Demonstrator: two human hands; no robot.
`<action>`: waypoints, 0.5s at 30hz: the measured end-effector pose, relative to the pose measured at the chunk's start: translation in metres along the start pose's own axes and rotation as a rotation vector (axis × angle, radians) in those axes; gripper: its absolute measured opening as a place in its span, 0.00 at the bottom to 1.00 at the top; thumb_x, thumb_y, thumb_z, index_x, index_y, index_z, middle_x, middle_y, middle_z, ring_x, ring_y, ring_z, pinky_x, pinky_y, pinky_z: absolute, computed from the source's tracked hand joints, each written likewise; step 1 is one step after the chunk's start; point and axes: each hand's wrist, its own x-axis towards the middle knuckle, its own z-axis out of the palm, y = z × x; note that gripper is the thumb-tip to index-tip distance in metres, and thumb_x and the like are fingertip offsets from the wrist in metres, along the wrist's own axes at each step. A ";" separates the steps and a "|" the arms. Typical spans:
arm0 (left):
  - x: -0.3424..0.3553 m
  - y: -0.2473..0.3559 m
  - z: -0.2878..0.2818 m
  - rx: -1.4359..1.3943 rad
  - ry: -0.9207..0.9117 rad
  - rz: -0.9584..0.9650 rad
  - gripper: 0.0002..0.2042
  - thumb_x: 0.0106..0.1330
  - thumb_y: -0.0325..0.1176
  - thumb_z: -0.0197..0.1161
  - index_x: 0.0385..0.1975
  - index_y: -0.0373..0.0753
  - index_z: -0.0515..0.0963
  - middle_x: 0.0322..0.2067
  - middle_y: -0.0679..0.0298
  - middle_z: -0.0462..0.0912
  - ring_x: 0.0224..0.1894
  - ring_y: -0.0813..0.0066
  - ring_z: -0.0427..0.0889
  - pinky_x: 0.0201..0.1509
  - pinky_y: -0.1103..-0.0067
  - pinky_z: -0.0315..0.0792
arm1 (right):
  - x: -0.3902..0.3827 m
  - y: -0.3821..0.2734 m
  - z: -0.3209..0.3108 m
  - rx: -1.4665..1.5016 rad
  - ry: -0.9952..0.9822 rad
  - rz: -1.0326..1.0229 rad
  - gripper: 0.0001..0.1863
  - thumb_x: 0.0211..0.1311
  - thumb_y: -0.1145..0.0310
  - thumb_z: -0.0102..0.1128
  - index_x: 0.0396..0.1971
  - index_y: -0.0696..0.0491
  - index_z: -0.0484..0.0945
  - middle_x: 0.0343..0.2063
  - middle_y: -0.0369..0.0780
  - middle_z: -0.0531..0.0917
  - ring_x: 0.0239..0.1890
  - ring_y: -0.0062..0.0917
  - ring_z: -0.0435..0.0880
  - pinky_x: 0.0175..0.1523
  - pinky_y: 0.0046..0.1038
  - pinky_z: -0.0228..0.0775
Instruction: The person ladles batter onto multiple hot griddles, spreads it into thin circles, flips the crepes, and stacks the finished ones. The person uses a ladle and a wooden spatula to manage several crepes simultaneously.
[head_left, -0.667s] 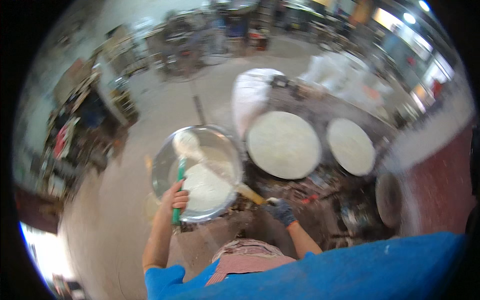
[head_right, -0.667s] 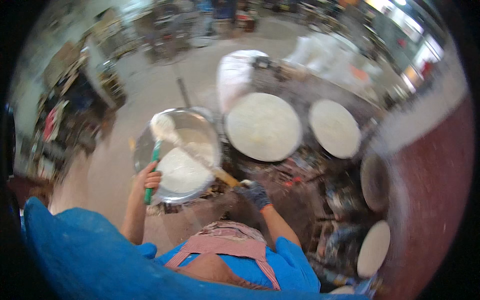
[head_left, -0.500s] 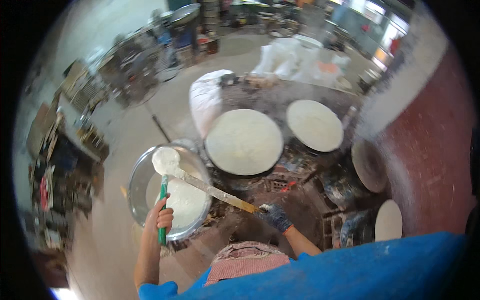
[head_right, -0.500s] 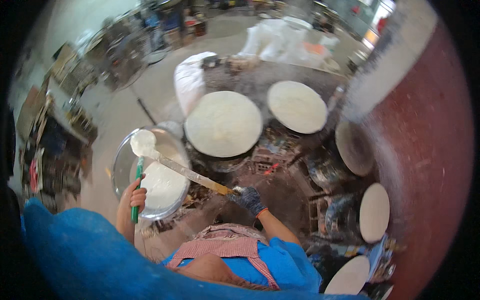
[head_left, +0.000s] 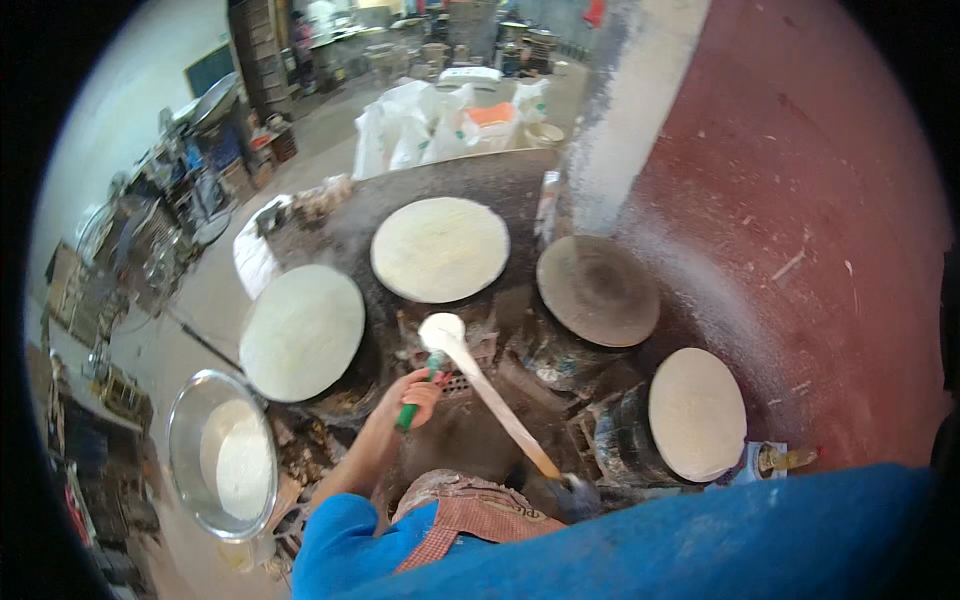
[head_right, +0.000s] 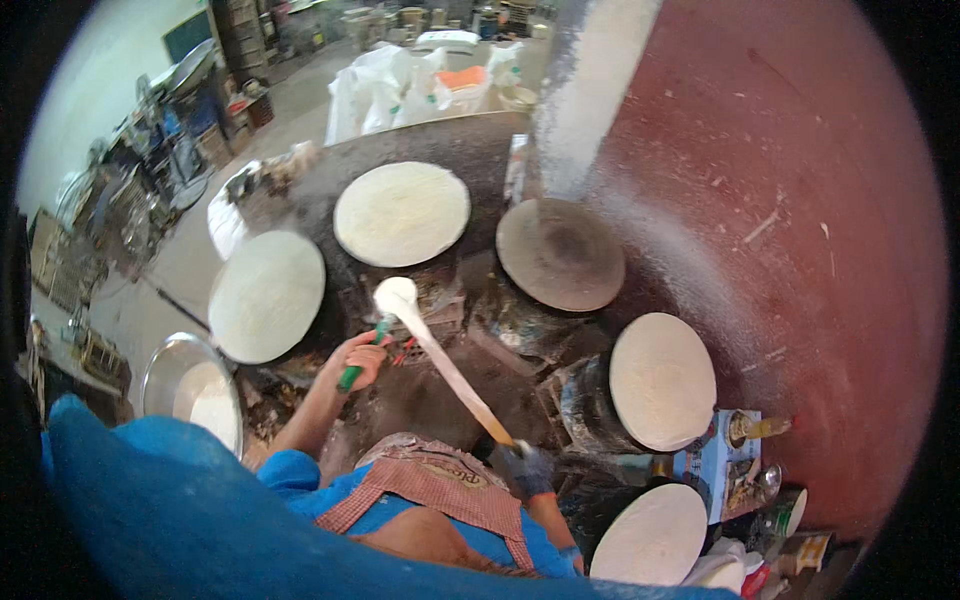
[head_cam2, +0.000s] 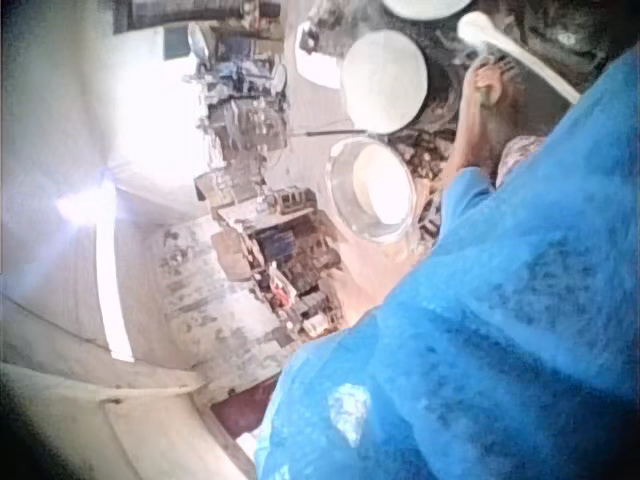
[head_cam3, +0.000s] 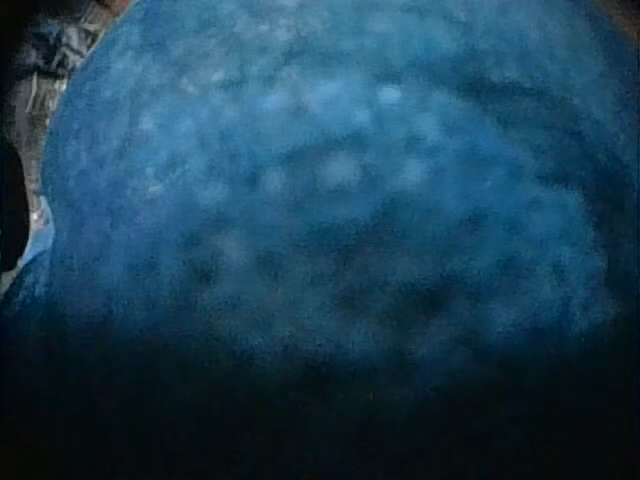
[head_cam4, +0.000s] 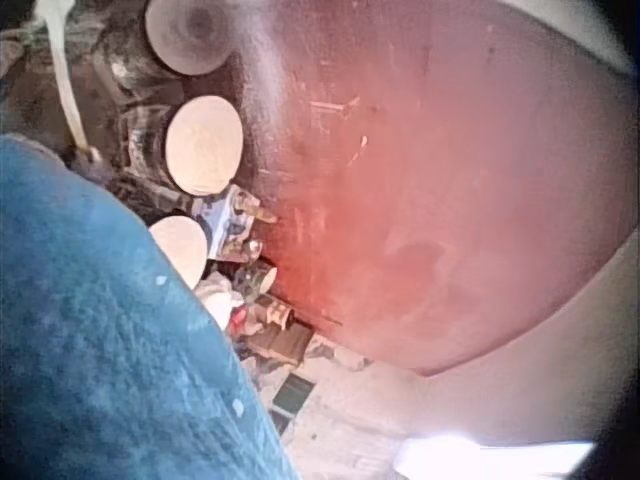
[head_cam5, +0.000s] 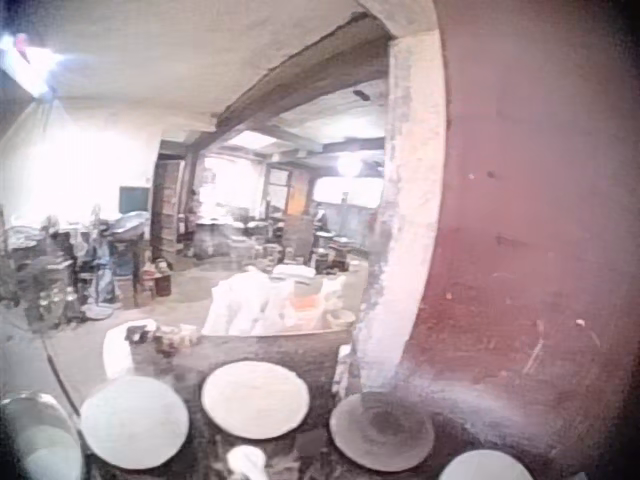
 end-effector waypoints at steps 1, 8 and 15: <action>0.042 -0.002 -0.006 -0.031 -0.026 -0.061 0.19 0.72 0.39 0.39 0.51 0.29 0.66 0.15 0.66 0.62 0.13 0.77 0.63 0.16 0.79 0.63 | -0.007 0.023 -0.023 0.069 0.068 0.080 0.18 0.54 0.52 0.59 0.32 0.53 0.79 0.26 0.45 0.81 0.30 0.42 0.79 0.34 0.38 0.69; 0.281 0.020 0.022 0.705 0.258 -0.179 0.11 0.71 0.39 0.43 0.47 0.50 0.70 0.12 0.69 0.62 0.08 0.81 0.59 0.08 0.83 0.56 | 0.020 0.089 -0.148 -0.372 0.649 0.266 0.18 0.51 0.51 0.60 0.31 0.52 0.80 0.28 0.47 0.81 0.30 0.42 0.80 0.35 0.39 0.71; 0.464 0.071 0.009 1.765 0.663 0.158 0.23 0.65 0.30 0.51 0.60 0.53 0.57 0.13 0.62 0.65 0.09 0.68 0.64 0.12 0.70 0.60 | 0.187 0.021 -0.154 -0.317 0.493 0.210 0.16 0.55 0.59 0.53 0.42 0.49 0.78 0.30 0.48 0.81 0.34 0.44 0.79 0.40 0.40 0.71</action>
